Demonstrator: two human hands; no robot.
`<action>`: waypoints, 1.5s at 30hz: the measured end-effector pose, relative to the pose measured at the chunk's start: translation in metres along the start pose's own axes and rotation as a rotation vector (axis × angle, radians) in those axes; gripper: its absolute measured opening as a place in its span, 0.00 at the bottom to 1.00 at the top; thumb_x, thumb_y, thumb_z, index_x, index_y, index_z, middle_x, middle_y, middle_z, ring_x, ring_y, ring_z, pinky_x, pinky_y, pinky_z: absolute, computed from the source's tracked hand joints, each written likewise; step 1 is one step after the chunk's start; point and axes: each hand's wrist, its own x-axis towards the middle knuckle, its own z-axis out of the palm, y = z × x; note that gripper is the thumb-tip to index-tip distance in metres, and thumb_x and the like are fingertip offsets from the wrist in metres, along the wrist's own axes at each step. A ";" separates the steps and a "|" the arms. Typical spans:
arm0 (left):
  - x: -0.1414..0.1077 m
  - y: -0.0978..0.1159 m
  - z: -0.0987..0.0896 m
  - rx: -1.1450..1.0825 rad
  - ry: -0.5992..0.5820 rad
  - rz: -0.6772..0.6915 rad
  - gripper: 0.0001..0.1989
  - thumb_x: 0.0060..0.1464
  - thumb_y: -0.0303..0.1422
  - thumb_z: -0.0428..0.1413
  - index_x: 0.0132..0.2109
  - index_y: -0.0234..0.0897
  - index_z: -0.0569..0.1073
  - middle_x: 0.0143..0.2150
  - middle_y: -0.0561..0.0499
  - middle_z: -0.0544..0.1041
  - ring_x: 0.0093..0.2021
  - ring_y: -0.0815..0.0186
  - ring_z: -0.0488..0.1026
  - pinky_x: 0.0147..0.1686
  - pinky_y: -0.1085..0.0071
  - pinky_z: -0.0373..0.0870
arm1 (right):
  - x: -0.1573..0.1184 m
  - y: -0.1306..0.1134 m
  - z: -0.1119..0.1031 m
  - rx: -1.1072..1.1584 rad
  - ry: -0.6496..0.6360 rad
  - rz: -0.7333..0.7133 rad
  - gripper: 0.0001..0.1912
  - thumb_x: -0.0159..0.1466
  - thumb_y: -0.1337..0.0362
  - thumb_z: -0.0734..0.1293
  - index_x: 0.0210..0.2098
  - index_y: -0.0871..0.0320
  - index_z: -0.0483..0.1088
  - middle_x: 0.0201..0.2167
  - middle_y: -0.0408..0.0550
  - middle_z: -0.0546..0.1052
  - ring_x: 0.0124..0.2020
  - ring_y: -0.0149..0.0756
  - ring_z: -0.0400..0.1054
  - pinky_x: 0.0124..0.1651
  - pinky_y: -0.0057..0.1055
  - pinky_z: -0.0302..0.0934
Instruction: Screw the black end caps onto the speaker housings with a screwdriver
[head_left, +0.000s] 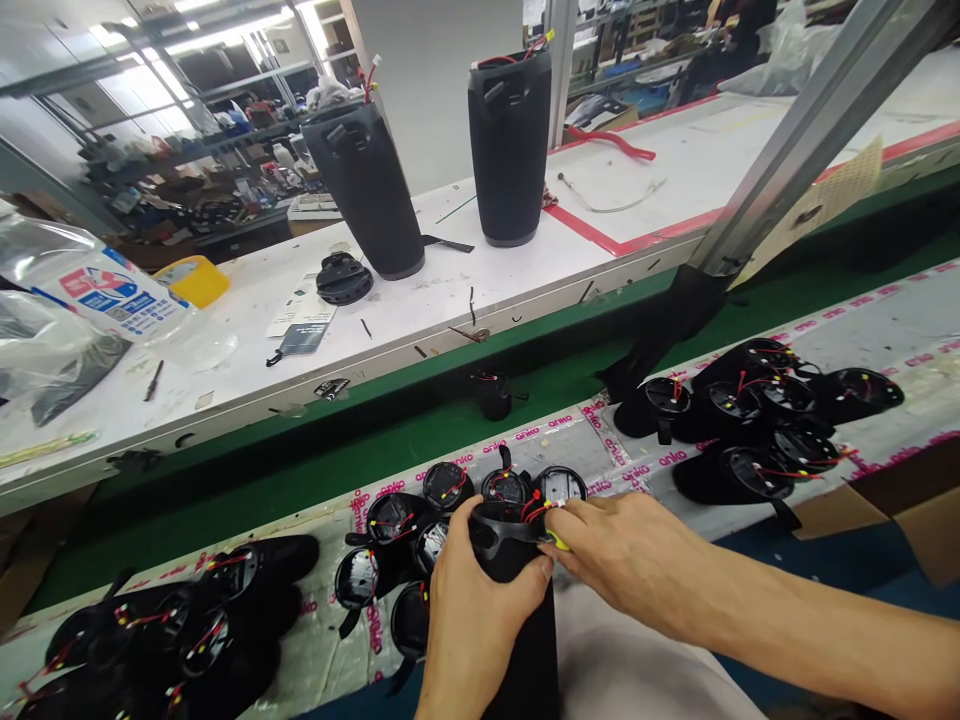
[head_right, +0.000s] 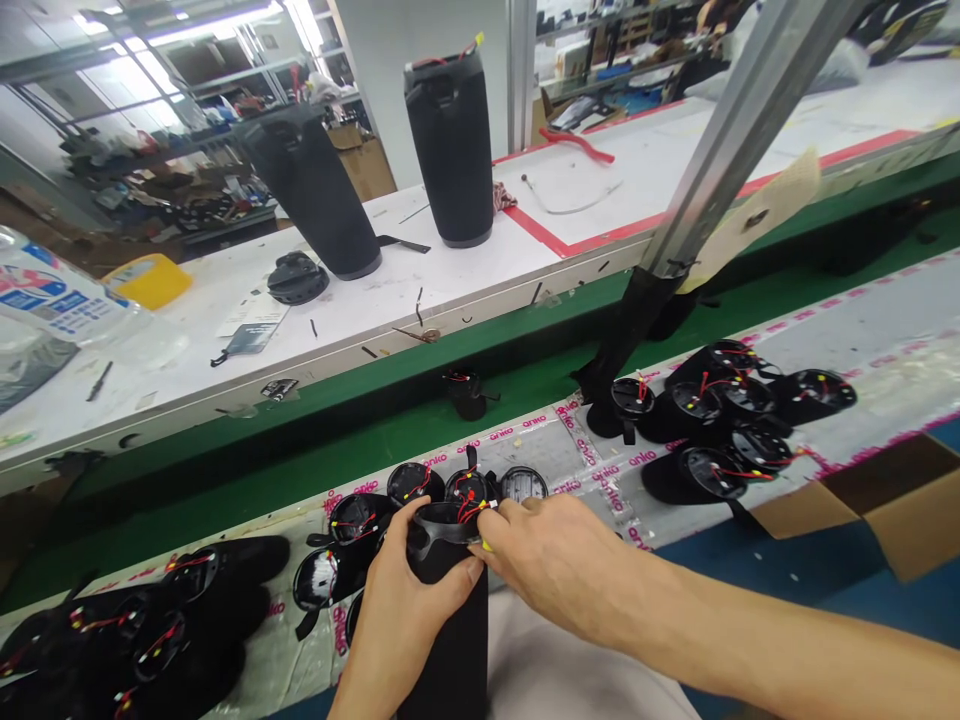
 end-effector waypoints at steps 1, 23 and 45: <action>0.000 0.001 0.000 0.001 0.001 0.000 0.40 0.44 0.45 0.66 0.64 0.43 0.68 0.59 0.41 0.81 0.60 0.46 0.77 0.60 0.51 0.67 | 0.000 0.001 0.000 0.004 0.005 0.001 0.11 0.67 0.66 0.71 0.37 0.53 0.62 0.26 0.39 0.75 0.21 0.37 0.71 0.23 0.38 0.41; -0.007 0.014 0.001 0.160 0.054 -0.024 0.37 0.47 0.43 0.63 0.64 0.38 0.69 0.62 0.36 0.80 0.60 0.44 0.78 0.57 0.52 0.71 | -0.001 -0.003 -0.008 -0.115 -0.065 -0.084 0.18 0.48 0.77 0.69 0.33 0.52 0.64 0.25 0.41 0.70 0.20 0.38 0.63 0.25 0.42 0.27; -0.036 -0.031 -0.011 -0.218 0.257 0.067 0.45 0.33 0.30 0.66 0.64 0.43 0.70 0.63 0.44 0.77 0.63 0.48 0.75 0.68 0.53 0.66 | -0.037 0.004 0.018 0.537 0.128 0.216 0.13 0.79 0.56 0.55 0.46 0.49 0.69 0.34 0.43 0.84 0.28 0.38 0.80 0.28 0.32 0.70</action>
